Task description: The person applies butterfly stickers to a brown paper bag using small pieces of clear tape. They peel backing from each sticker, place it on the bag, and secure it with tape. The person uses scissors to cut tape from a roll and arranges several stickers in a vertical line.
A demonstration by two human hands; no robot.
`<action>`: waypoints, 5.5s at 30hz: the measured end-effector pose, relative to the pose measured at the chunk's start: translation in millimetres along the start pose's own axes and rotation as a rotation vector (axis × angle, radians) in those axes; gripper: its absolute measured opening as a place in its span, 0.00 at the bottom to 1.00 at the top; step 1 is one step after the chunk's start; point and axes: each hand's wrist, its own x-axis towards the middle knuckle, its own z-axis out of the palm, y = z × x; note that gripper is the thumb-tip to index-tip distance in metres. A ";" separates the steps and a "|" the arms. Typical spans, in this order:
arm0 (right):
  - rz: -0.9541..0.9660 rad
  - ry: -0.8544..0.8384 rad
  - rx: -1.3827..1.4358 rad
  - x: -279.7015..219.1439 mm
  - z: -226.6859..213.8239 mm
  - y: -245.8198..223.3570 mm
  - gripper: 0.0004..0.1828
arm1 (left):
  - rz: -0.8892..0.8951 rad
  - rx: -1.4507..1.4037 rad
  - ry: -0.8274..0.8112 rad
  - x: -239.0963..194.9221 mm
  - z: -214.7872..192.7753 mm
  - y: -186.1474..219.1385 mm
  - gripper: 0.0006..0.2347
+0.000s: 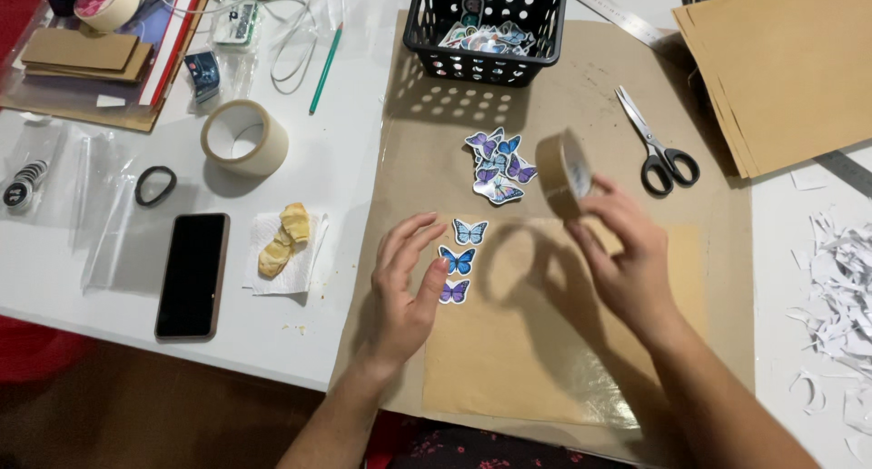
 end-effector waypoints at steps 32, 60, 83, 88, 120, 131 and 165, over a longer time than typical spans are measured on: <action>-0.234 -0.024 -0.180 -61.3 13.2 -30.3 0.09 | 0.520 -0.195 0.040 34.0 54.2 2.2 0.10; -0.172 -0.082 -0.108 -61.5 11.0 -19.2 0.04 | 0.176 -0.350 -0.444 42.9 45.2 -2.5 0.33; -0.202 -0.024 -0.249 -82.9 22.0 -17.4 0.20 | 1.094 0.257 0.127 31.0 62.3 -5.0 0.04; -0.245 0.000 -0.241 -91.5 15.9 -13.8 0.21 | 0.997 0.217 0.119 22.0 66.8 -14.6 0.07; -0.317 0.085 -0.271 -90.9 10.9 -14.7 0.15 | 0.491 -0.042 0.101 11.8 84.0 -19.9 0.11; -0.311 0.078 -0.226 -100.1 6.8 -9.1 0.21 | 0.498 -0.119 0.013 11.4 82.6 -21.9 0.11; -0.064 0.208 -0.296 -120.5 4.5 -1.1 0.18 | 0.089 -0.212 -0.108 6.0 92.6 -12.1 0.11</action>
